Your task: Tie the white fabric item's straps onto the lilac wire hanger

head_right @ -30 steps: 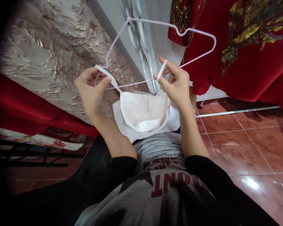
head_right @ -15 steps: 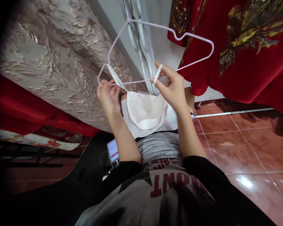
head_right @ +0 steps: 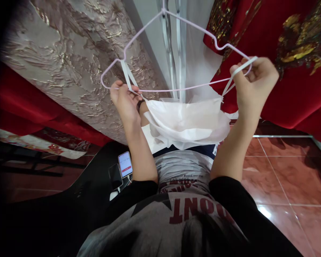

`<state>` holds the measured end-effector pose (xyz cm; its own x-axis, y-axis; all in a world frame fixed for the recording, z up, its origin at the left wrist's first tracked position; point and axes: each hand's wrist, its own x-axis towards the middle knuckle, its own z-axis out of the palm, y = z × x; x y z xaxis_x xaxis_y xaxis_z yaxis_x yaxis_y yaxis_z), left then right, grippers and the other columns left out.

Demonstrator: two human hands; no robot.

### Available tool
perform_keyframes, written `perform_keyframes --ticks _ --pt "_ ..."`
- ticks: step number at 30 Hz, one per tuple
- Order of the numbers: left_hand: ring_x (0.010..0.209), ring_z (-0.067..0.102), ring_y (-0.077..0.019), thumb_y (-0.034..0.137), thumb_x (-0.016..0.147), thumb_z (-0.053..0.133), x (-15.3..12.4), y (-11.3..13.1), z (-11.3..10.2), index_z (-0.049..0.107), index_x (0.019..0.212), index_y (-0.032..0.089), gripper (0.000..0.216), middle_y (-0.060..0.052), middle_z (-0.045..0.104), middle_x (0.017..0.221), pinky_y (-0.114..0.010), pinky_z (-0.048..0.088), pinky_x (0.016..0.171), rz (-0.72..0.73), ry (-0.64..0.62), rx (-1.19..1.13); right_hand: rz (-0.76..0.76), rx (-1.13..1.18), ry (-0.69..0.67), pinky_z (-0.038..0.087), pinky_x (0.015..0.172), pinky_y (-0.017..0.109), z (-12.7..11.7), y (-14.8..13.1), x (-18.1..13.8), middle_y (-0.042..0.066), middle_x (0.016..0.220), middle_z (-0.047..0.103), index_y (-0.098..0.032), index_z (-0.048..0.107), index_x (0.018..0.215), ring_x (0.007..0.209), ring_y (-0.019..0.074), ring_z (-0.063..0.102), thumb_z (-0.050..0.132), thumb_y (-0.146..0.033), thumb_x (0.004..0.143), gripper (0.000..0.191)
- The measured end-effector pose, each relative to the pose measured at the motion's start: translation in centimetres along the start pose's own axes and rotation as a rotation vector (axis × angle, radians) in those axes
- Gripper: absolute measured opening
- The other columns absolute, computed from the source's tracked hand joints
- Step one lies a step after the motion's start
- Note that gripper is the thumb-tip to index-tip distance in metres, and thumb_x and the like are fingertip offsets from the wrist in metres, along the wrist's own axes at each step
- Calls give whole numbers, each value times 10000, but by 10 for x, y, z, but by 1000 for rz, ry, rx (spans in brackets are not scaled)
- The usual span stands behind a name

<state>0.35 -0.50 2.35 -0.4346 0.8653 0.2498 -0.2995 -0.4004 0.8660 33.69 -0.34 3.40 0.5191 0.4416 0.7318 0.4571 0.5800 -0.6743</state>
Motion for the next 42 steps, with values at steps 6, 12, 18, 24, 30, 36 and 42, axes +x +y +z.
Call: perform_keyframes --ticks 6,12,18,24,30,36,42 --pt "619 583 -179 318 1058 494 8 -10 -3 428 1079 294 73 32 645 761 -321 400 608 52 -9 91 -103 -214 -334 394 689 374 12 -81 8 38 793 711 -252 613 709 714 155 582 851 -125 713 269" --pt "614 603 -201 376 962 631 16 -12 -14 464 1109 318 230 19 680 774 -339 399 580 46 -65 61 -49 -204 -254 442 770 371 20 -85 1 51 835 739 -263 575 705 773 177 612 826 -71 701 315" --pt "521 492 -149 56 1040 398 -1 5 6 384 965 279 236 74 587 616 -291 343 527 -27 76 -33 -155 -155 -299 533 930 360 33 -91 -6 75 1048 765 -243 697 919 1010 218 698 760 -24 716 305" --pt "554 562 -141 157 1079 500 -8 7 4 461 1093 290 140 43 717 762 -276 440 551 -55 26 35 -288 147 -316 568 981 406 42 -91 -52 78 1115 771 -256 757 1076 1096 241 714 603 -71 831 343" --pt "798 731 -164 186 1011 645 -13 11 -22 646 1034 271 88 -52 818 1084 -259 562 627 -112 -165 70 -104 15 -905 462 1221 606 50 -64 -83 82 1382 694 -281 762 1033 1377 329 628 760 -351 869 179" --pt "791 763 -195 366 1016 722 -16 34 -56 767 912 181 217 -121 784 858 -247 577 656 -83 -394 227 -99 -36 -798 439 1234 606 43 -64 -82 96 1301 691 -274 764 1003 1325 330 647 746 -354 895 135" --pt "952 778 -281 580 999 690 -28 54 -71 820 1009 192 410 -175 804 1004 -310 608 656 -40 -548 281 -76 -17 -700 500 1141 554 40 -74 -79 61 1118 752 -265 732 906 1161 294 703 717 -325 909 62"
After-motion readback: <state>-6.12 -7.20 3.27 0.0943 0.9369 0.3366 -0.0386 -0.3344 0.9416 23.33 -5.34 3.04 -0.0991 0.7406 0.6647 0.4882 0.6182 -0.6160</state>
